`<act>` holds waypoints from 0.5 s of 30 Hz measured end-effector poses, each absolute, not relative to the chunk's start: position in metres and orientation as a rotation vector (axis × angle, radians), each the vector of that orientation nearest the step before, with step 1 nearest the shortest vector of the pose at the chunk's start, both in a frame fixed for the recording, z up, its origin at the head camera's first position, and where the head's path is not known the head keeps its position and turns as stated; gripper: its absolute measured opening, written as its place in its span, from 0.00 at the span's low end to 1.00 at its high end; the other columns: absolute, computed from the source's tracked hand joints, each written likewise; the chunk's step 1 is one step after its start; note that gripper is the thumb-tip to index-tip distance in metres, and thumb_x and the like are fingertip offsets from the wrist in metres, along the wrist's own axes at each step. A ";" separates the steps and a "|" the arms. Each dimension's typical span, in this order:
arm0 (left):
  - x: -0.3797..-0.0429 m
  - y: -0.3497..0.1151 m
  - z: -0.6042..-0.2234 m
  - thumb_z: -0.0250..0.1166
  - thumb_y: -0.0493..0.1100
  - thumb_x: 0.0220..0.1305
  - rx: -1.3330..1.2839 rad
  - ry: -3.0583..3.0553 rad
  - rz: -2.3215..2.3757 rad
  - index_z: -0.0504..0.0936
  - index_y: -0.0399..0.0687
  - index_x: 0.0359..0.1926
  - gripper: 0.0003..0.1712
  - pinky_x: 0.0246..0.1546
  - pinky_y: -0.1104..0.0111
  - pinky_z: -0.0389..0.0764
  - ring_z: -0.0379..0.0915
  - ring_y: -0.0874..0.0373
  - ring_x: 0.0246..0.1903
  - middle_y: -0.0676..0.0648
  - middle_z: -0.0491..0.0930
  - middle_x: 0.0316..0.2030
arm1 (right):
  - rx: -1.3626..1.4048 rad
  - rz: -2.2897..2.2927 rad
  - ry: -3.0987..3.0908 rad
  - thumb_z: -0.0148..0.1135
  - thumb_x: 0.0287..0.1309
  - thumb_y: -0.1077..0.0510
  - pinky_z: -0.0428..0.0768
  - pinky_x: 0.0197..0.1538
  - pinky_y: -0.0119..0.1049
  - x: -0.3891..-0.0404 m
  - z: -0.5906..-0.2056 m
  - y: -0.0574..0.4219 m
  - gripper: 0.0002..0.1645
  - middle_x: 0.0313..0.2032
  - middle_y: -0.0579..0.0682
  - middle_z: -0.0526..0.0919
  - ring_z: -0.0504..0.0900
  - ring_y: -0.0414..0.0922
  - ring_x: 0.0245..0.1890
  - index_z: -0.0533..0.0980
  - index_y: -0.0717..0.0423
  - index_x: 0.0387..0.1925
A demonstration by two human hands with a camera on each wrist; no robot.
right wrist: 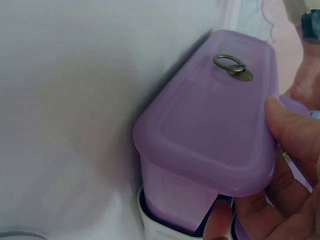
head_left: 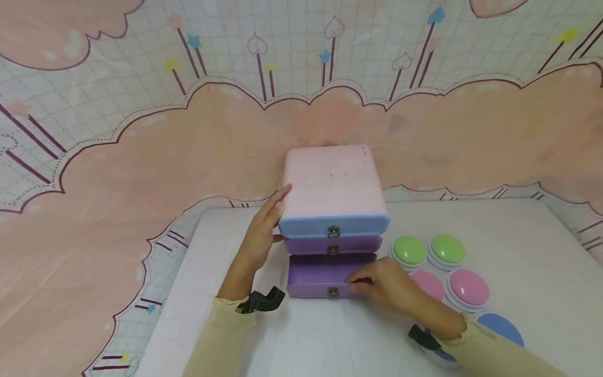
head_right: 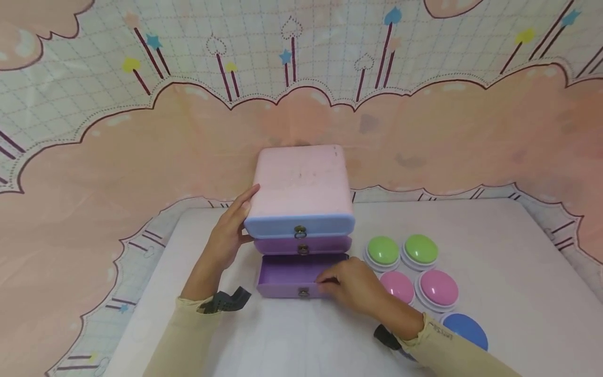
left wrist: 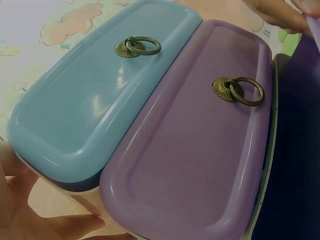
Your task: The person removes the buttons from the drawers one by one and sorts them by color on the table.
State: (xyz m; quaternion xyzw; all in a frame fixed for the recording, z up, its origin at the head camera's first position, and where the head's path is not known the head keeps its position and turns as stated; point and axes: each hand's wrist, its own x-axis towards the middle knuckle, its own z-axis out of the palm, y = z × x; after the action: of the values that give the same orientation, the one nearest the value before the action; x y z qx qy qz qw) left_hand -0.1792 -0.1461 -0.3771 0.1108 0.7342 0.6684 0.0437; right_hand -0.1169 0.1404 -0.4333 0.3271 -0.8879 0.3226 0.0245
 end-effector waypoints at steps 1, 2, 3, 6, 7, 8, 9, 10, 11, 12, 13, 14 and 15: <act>-0.179 -0.146 -0.377 0.45 0.57 0.80 0.335 2.243 2.041 0.64 0.72 0.76 0.27 0.58 0.33 0.74 0.62 0.43 0.70 0.56 0.53 0.79 | 1.005 0.991 -2.748 0.76 0.53 0.59 0.86 0.39 0.32 -0.118 -0.434 0.140 0.06 0.33 0.44 0.92 0.89 0.37 0.35 0.90 0.50 0.35; -0.179 -0.146 -0.378 0.45 0.58 0.80 0.332 2.242 2.039 0.64 0.72 0.76 0.27 0.58 0.33 0.74 0.62 0.43 0.71 0.56 0.53 0.79 | 0.995 0.996 -2.749 0.76 0.53 0.60 0.86 0.39 0.32 -0.120 -0.434 0.140 0.06 0.33 0.44 0.92 0.89 0.38 0.35 0.90 0.50 0.35; -0.179 -0.146 -0.378 0.45 0.58 0.80 0.331 2.244 2.035 0.64 0.73 0.76 0.27 0.58 0.33 0.74 0.62 0.43 0.71 0.56 0.53 0.79 | 0.986 0.990 -2.748 0.76 0.52 0.60 0.86 0.39 0.32 -0.121 -0.435 0.139 0.06 0.33 0.44 0.92 0.89 0.38 0.34 0.90 0.50 0.34; -0.179 -0.146 -0.379 0.45 0.58 0.80 0.335 2.255 2.027 0.64 0.73 0.76 0.27 0.58 0.34 0.75 0.62 0.44 0.71 0.56 0.53 0.79 | 0.956 0.981 -2.744 0.77 0.52 0.60 0.86 0.39 0.32 -0.125 -0.436 0.138 0.06 0.33 0.45 0.92 0.89 0.38 0.34 0.90 0.50 0.34; -0.178 -0.146 -0.379 0.45 0.58 0.80 0.334 2.259 2.025 0.64 0.73 0.76 0.27 0.58 0.34 0.75 0.62 0.44 0.71 0.56 0.53 0.79 | 0.946 0.978 -2.744 0.77 0.51 0.60 0.85 0.39 0.32 -0.126 -0.436 0.137 0.06 0.33 0.45 0.92 0.89 0.38 0.34 0.90 0.50 0.33; -0.178 -0.146 -0.379 0.45 0.58 0.80 0.334 2.262 2.025 0.64 0.73 0.76 0.27 0.58 0.34 0.75 0.62 0.44 0.71 0.56 0.53 0.79 | 0.938 0.971 -2.744 0.77 0.51 0.60 0.85 0.39 0.32 -0.127 -0.437 0.137 0.06 0.33 0.45 0.92 0.89 0.38 0.34 0.90 0.50 0.33; -0.178 -0.146 -0.378 0.45 0.58 0.80 0.333 2.267 2.023 0.64 0.73 0.76 0.27 0.58 0.34 0.75 0.62 0.44 0.71 0.56 0.53 0.79 | 0.930 0.958 -2.744 0.77 0.51 0.60 0.85 0.39 0.32 -0.127 -0.437 0.136 0.06 0.33 0.44 0.92 0.89 0.38 0.34 0.90 0.50 0.33; -0.178 -0.146 -0.378 0.44 0.58 0.81 0.331 2.266 2.025 0.64 0.73 0.76 0.27 0.58 0.34 0.75 0.63 0.43 0.70 0.56 0.53 0.79 | 0.922 0.947 -2.745 0.77 0.51 0.60 0.85 0.39 0.32 -0.128 -0.437 0.135 0.06 0.32 0.44 0.92 0.89 0.38 0.33 0.90 0.50 0.33; -0.177 -0.146 -0.378 0.44 0.58 0.81 0.331 2.266 2.025 0.64 0.72 0.76 0.27 0.57 0.34 0.75 0.63 0.43 0.70 0.56 0.53 0.79 | 0.913 0.933 -2.748 0.78 0.51 0.60 0.85 0.39 0.32 -0.128 -0.437 0.135 0.06 0.32 0.44 0.92 0.89 0.38 0.34 0.90 0.50 0.33; -0.177 -0.146 -0.378 0.44 0.58 0.81 0.331 2.264 2.027 0.64 0.72 0.76 0.27 0.58 0.34 0.75 0.63 0.43 0.70 0.56 0.53 0.79 | 0.903 0.918 -2.750 0.78 0.51 0.60 0.85 0.39 0.32 -0.128 -0.436 0.135 0.06 0.33 0.44 0.92 0.89 0.38 0.34 0.90 0.50 0.33; -0.177 -0.146 -0.378 0.44 0.57 0.81 0.333 2.262 2.030 0.63 0.72 0.76 0.27 0.58 0.33 0.74 0.63 0.43 0.70 0.55 0.53 0.79 | 0.892 0.903 -2.754 0.78 0.51 0.59 0.86 0.39 0.33 -0.128 -0.436 0.134 0.06 0.33 0.44 0.92 0.89 0.39 0.34 0.90 0.50 0.34; -0.177 -0.146 -0.378 0.44 0.57 0.81 0.334 2.261 2.032 0.63 0.72 0.76 0.27 0.58 0.33 0.74 0.63 0.43 0.70 0.55 0.53 0.79 | 0.877 0.887 -2.756 0.78 0.51 0.59 0.86 0.40 0.34 -0.127 -0.436 0.134 0.07 0.33 0.44 0.92 0.89 0.39 0.35 0.90 0.50 0.34; -0.177 -0.146 -0.378 0.44 0.57 0.81 0.335 2.264 2.029 0.63 0.72 0.76 0.27 0.58 0.33 0.74 0.63 0.42 0.70 0.55 0.53 0.79 | 0.865 0.868 -2.756 0.78 0.51 0.59 0.86 0.40 0.34 -0.127 -0.436 0.134 0.07 0.34 0.44 0.92 0.89 0.40 0.35 0.90 0.49 0.35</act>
State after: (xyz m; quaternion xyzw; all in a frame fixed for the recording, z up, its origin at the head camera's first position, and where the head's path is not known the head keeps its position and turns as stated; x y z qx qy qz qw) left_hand -0.1773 -0.1457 -0.3775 0.1095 0.7395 0.6629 0.0415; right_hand -0.1267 0.1339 -0.4358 0.2864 -0.9119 0.2871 0.0628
